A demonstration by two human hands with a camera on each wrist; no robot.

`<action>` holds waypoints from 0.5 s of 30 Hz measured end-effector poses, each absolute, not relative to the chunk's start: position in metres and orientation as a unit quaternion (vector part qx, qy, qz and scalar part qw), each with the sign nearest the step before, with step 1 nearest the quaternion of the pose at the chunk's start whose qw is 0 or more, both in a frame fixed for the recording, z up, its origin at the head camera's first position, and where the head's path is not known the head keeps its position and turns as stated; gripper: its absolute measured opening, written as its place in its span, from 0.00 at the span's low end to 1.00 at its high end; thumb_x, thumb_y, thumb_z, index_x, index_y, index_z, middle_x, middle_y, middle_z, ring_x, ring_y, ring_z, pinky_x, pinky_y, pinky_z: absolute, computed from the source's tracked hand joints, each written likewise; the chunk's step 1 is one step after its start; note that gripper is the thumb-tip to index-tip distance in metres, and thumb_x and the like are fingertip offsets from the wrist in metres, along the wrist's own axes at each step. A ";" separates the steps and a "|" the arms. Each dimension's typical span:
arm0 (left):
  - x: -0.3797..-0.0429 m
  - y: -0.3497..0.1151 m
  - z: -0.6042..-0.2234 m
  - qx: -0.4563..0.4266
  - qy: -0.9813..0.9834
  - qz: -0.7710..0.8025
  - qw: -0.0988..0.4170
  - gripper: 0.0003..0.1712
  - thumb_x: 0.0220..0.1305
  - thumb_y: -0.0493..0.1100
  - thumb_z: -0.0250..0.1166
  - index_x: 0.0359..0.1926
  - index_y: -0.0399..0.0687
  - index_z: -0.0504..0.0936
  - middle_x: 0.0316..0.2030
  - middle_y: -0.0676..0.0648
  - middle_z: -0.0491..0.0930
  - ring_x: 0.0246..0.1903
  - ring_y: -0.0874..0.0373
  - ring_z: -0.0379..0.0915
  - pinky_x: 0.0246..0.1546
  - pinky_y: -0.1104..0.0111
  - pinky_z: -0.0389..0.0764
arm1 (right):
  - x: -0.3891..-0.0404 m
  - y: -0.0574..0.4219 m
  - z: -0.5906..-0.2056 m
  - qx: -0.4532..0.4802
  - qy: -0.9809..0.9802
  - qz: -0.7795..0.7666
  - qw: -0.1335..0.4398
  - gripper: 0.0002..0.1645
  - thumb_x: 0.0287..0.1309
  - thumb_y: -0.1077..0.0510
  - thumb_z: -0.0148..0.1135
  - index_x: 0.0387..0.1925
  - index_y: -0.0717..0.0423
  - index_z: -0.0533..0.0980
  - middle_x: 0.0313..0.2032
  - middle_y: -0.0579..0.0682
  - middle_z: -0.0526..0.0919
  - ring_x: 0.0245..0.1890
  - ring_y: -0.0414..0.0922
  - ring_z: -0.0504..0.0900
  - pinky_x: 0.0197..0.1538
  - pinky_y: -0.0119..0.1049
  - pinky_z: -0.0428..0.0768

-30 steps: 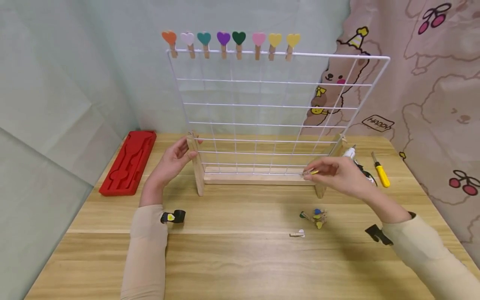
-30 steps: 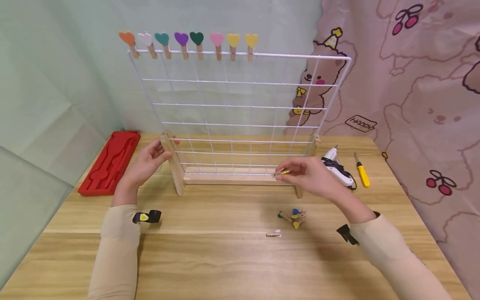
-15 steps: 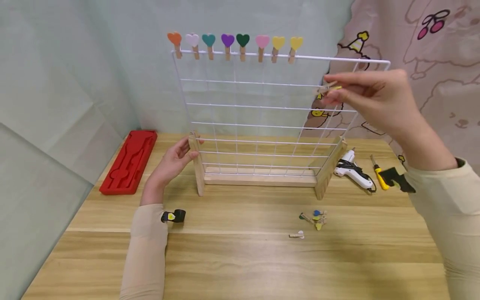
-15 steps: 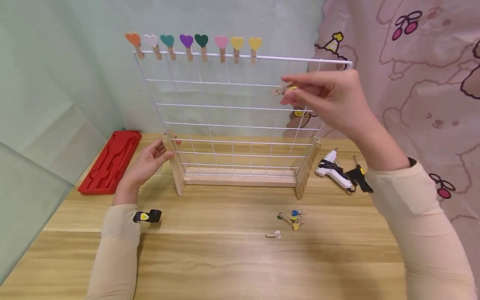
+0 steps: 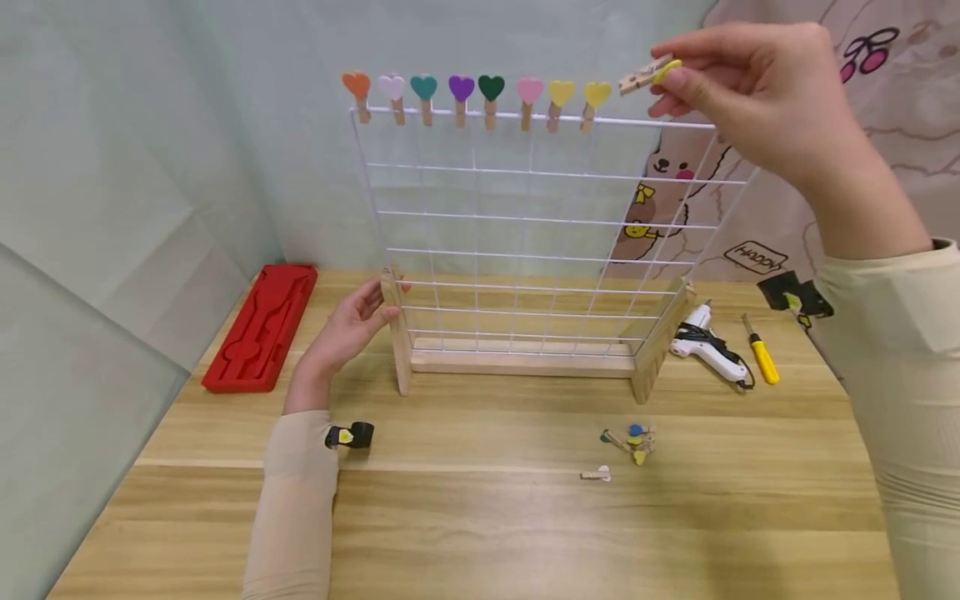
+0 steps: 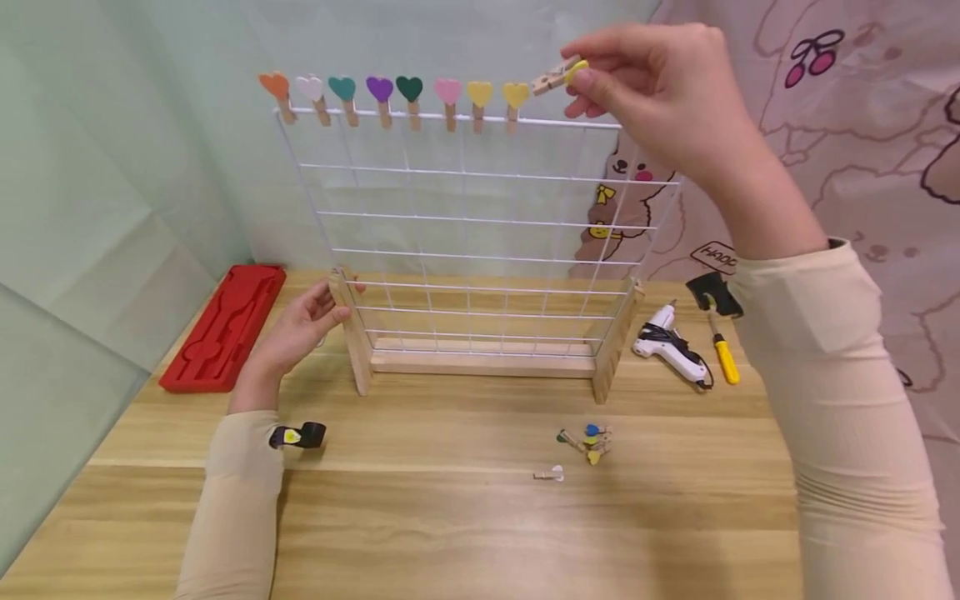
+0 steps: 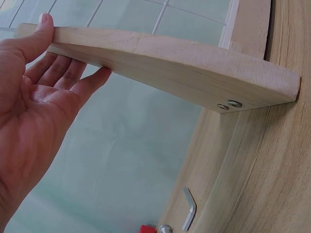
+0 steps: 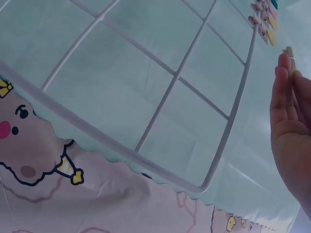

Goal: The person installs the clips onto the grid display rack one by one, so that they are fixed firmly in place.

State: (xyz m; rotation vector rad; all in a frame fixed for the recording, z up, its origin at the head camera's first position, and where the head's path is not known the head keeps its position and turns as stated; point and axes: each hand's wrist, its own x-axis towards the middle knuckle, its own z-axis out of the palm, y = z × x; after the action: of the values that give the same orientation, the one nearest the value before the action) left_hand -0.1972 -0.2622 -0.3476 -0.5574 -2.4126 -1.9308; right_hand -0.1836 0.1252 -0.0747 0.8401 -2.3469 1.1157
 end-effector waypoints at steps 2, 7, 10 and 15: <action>-0.197 -0.262 -0.347 -0.180 -0.770 -0.612 0.000 0.29 0.57 0.44 0.57 0.60 0.53 0.61 0.57 0.47 0.65 0.60 0.59 0.55 0.54 0.72 0.65 | -0.186 0.126 -0.076 0.297 -0.858 0.358 0.220 0.15 0.51 0.60 0.56 0.43 0.59 0.77 0.30 0.41 0.81 0.28 0.35 0.79 0.35 0.18 0.74; -0.197 -0.261 -0.347 -0.180 -0.769 -0.613 0.000 0.28 0.57 0.44 0.57 0.60 0.51 0.61 0.57 0.47 0.65 0.60 0.59 0.54 0.54 0.72 0.65 | -0.188 0.125 -0.080 0.291 -0.884 0.242 0.273 0.15 0.55 0.56 0.53 0.44 0.53 0.77 0.31 0.41 0.77 0.29 0.31 0.75 0.33 0.16 0.70; -0.197 -0.262 -0.347 -0.176 -0.768 -0.616 -0.001 0.28 0.58 0.44 0.57 0.60 0.50 0.62 0.58 0.48 0.65 0.61 0.60 0.53 0.54 0.72 0.64 | -0.189 0.121 -0.083 0.301 -0.883 0.186 0.308 0.16 0.56 0.54 0.50 0.43 0.54 0.77 0.31 0.45 0.77 0.29 0.27 0.71 0.29 0.18 0.66; -0.197 -0.263 -0.348 -0.174 -0.770 -0.614 -0.004 0.29 0.58 0.45 0.56 0.61 0.52 0.60 0.58 0.49 0.65 0.61 0.61 0.51 0.56 0.70 0.62 | -0.188 0.114 -0.085 0.321 -0.869 0.131 0.352 0.18 0.58 0.52 0.49 0.40 0.59 0.78 0.32 0.50 0.79 0.27 0.19 0.64 0.27 0.18 0.62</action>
State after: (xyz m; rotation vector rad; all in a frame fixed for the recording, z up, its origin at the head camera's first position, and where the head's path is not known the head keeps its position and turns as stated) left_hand -0.1973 -0.2625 -0.3481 -0.5486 -2.4251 -1.9341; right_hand -0.1882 0.1142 -0.0849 0.8320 -2.2503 0.3384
